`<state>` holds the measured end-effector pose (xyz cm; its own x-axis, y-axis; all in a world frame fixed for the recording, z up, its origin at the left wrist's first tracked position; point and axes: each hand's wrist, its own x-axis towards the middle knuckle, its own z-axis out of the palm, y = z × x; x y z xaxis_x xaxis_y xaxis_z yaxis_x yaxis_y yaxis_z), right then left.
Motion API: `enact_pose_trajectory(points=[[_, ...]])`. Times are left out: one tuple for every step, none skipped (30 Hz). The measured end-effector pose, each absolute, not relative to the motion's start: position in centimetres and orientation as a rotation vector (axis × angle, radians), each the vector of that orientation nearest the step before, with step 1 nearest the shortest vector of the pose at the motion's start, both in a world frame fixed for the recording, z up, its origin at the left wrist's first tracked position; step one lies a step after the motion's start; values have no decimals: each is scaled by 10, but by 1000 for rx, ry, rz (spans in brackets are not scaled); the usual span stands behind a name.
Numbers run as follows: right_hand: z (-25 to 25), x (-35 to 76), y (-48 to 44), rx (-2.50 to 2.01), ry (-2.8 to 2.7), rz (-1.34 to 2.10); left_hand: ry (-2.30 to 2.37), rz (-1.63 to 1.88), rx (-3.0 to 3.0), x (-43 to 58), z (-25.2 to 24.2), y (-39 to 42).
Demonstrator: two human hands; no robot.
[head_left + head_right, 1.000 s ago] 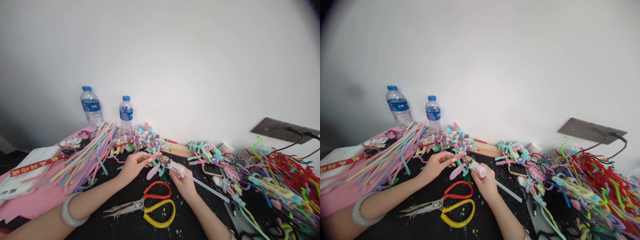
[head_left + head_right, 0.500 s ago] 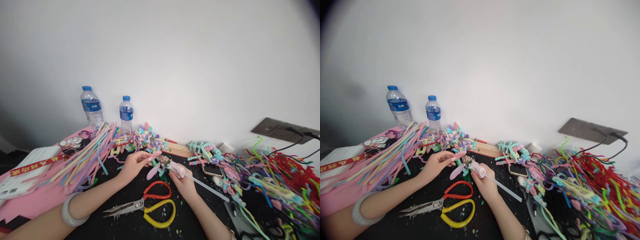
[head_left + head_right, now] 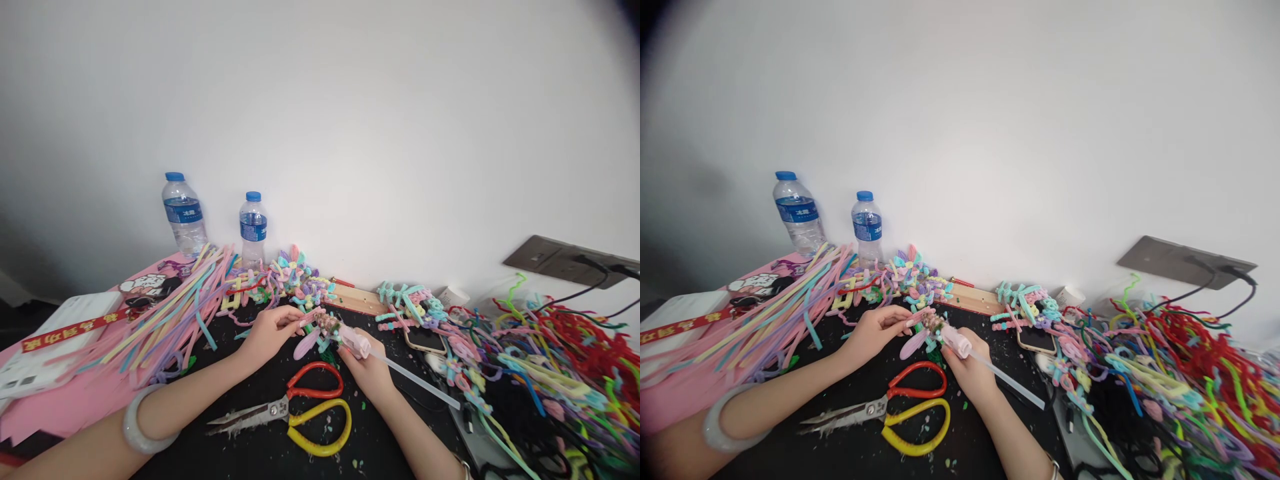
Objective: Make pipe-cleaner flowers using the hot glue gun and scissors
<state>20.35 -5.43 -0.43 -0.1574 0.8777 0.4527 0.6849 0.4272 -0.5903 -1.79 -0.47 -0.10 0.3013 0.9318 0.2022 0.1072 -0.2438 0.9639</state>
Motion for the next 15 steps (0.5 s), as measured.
enact_pose_trajectory(points=[[-5,204,-54,-1325,-1909,322,972,1074,1612,-18,-1,-5],[-5,204,-54,-1325,-1909,328,973,1075,1614,-18,-1,-5],[-5,204,-55,-1327,-1907,332,974,1076,1611,-18,-1,-5],[-6,204,-55,-1329,-1906,336,974,1079,1601,-18,-1,-5],[-6,204,-55,-1331,-1904,337,974,1084,1585,-17,-1,-5],[-6,204,-55,-1331,-1903,340,972,1089,1563,-17,-1,-4],[-6,204,-55,-1331,-1903,343,966,1091,1537,-17,-1,-4],[-6,204,-55,-1331,-1903,346,959,1092,1509,-17,-1,-4],[-6,204,-55,-1331,-1905,347,954,1092,1482,-17,0,-4],[-6,204,-55,-1329,-1910,345,950,1089,1458,-17,0,-4],[-6,204,-55,-1328,-1915,339,948,1085,1439,-17,1,-4],[-5,204,-54,-1326,-1920,332,949,1082,1422,-17,2,-4],[-5,204,-54,-1325,-1923,325,950,1081,1409,-17,3,-4],[-5,204,-54,-1325,-1925,319,952,1080,1398,-17,3,-4],[-5,204,-54,-1326,-1926,317,952,1080,1389,-17,4,-3]])
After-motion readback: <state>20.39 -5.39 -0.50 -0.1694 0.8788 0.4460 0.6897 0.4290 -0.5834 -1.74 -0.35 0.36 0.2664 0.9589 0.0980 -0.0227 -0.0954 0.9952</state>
